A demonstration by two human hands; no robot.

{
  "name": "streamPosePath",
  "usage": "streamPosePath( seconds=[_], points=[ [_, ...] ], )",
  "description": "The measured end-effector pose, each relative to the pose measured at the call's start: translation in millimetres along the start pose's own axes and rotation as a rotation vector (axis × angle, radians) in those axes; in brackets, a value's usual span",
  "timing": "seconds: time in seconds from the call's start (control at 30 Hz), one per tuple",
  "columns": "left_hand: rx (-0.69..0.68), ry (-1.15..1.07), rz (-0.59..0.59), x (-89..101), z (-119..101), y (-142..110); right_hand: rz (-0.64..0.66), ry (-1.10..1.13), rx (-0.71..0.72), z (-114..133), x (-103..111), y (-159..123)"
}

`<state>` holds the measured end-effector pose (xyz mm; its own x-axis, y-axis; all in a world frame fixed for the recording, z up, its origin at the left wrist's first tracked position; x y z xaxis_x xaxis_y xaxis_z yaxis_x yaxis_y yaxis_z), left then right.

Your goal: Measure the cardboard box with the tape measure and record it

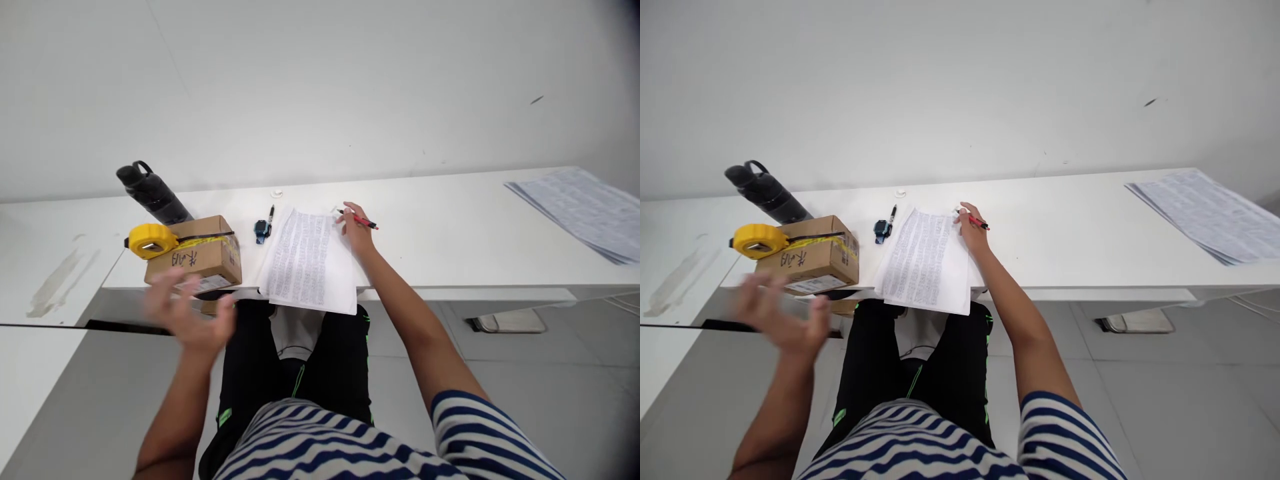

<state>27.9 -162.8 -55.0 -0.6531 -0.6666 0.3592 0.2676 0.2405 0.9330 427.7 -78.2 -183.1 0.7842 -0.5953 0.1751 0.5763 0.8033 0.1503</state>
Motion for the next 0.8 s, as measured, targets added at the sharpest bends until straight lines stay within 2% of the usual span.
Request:
streamPosePath(
  seconds=[0.03, 0.07, 0.1, 0.17, 0.2, 0.27, 0.33, 0.43, 0.57, 0.8],
  points=[
    [-0.098, -0.144, 0.102, -17.0, -27, -3, 0.027, 0.086, -0.043, -1, 0, -1],
    [-0.092, -0.237, 0.309, -40.1, -49, -6, 0.033, 0.137, -0.077, -1, 1, -2],
    [-0.101, -0.289, 0.465, -65.3, -68, -8, 0.018, 0.145, -0.097, -1, 1, -2],
    [-0.101, -0.335, 0.721, -120.0, -93, -9, -0.03, 0.136, -0.111, 0, 3, -1],
    [-0.08, -0.329, 0.848, -147.4, -97, -9, -0.052, 0.119, -0.111, 1, 4, 0],
    [-0.028, -0.292, 1.029, -194.5, -94, -10, -0.057, 0.088, -0.119, 2, 6, 1],
    [-0.002, -0.277, 1.153, -226.1, -84, -14, -0.027, 0.057, -0.135, 3, 6, 1],
    [-0.008, -0.281, 1.195, -242.8, -70, -23, 0.025, -0.028, -0.119, 5, 3, 1],
    [-0.03, -0.271, 1.186, -239.4, -68, -30, 0.037, -0.086, -0.066, 5, 1, -1],
    [-0.032, -0.258, 1.171, -240.4, -72, -31, 0.061, -0.095, -0.093, 6, 1, -3]
  ],
)
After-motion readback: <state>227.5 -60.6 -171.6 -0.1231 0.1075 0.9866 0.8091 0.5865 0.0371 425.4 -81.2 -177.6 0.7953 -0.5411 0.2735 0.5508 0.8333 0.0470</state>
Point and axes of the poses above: each hand's wrist, its own y-axis towards the middle knuckle, its own x-axis out of the back of the hand, z = x × y, the point moved 2 cm from there along y, towards the middle knuckle, and after that the axes turned 6 degrees about -x, right-handed, at the moved point
